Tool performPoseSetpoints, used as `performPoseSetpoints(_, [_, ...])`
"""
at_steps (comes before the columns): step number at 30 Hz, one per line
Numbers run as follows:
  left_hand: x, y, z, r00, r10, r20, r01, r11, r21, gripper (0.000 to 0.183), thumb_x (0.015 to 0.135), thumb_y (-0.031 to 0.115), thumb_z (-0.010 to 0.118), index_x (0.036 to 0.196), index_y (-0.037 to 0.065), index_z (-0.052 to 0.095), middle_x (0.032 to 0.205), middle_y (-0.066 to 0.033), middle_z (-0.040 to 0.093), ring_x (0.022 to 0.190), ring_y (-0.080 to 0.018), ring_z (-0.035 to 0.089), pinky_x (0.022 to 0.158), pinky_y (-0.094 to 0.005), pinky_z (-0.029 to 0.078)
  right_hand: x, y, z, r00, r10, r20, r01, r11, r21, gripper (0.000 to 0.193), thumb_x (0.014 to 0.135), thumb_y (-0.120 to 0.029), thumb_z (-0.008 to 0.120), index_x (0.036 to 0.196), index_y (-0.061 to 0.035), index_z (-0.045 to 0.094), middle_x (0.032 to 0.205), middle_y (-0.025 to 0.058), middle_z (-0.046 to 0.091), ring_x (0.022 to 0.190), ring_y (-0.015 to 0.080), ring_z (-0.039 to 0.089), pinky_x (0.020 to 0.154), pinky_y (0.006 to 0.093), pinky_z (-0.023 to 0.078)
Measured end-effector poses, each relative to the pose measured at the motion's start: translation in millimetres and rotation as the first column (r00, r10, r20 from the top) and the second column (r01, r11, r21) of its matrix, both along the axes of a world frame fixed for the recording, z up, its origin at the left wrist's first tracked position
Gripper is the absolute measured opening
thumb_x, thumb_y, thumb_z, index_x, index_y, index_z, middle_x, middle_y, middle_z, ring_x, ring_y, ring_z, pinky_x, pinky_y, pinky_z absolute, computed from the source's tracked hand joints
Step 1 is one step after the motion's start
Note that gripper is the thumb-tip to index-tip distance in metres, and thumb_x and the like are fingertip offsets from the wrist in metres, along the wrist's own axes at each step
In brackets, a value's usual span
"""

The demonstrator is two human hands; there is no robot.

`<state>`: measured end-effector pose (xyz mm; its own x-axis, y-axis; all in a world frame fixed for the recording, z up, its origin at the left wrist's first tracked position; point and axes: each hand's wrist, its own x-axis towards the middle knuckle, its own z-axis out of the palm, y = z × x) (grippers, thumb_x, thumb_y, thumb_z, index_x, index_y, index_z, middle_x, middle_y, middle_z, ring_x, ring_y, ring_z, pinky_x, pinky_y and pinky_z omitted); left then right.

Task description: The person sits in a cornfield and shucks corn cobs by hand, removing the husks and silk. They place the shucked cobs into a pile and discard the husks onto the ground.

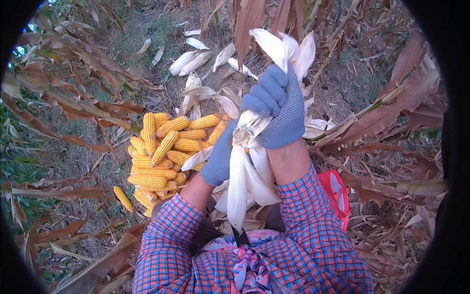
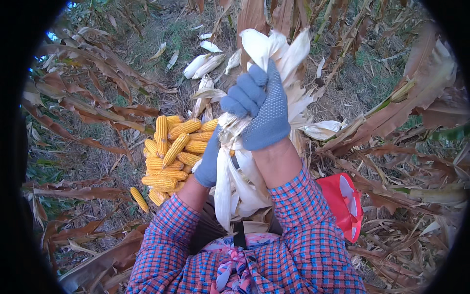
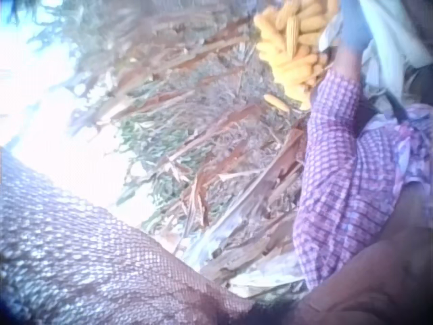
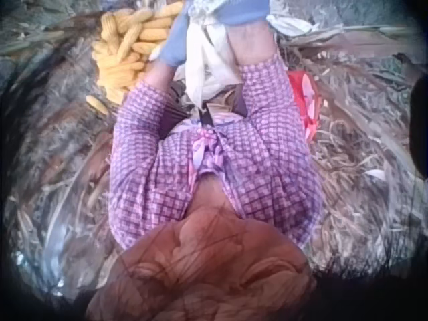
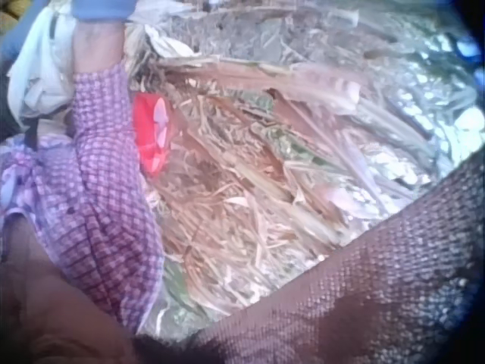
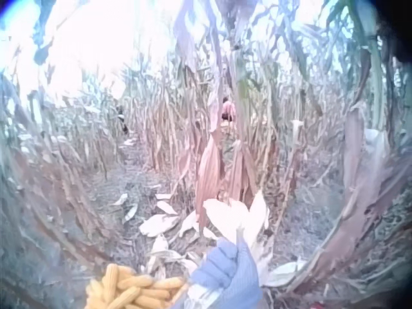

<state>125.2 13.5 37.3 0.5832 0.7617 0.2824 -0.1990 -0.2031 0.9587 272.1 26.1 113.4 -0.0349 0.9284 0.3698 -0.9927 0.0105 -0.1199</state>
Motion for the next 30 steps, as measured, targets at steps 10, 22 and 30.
performPoseSetpoints(10, [-40,42,-2,0.932,0.36,-0.036,-0.361,0.921,-0.15,0.058,0.072,0.007,0.071,0.123,0.002,0.045,0.112,-0.0077,0.057,0.1,-0.0153,0.054,0.089,-0.0283,0.042,36,5,-62,0.696,-0.091,0.712,0.55,0.705,-0.447,0.018,0.086,-0.022,0.065,0.082,-0.0087,0.054,0.062,0.0,0.051,0.048,0.0088,0.042,0.049,0.0241,0.039])
performPoseSetpoints(22, [-35,28,-9,0.895,0.226,-0.383,-0.033,0.893,0.449,0.058,0.073,0.019,0.073,0.122,0.003,0.047,0.116,-0.0177,0.052,0.11,-0.0335,0.051,0.094,-0.0382,0.04,6,-6,-52,0.73,0.132,0.671,0.139,0.932,-0.334,0.046,0.082,-0.013,0.068,0.122,0.0007,0.049,0.103,0.0093,0.062,0.088,0.0182,0.064,0.077,0.0292,0.054])
performPoseSetpoints(30, [-39,35,-16,0.785,0.186,-0.59,0.073,0.919,0.387,0.072,0.074,0.024,0.072,0.131,0.001,0.036,0.125,-0.0204,0.046,0.117,-0.0337,0.045,0.097,-0.0365,0.037,-12,-1,-60,0.664,0.073,0.744,0.277,0.9,-0.336,0.037,0.085,-0.017,0.065,0.117,0.0004,0.055,0.103,0.0094,0.063,0.09,0.0162,0.062,0.078,0.028,0.052])
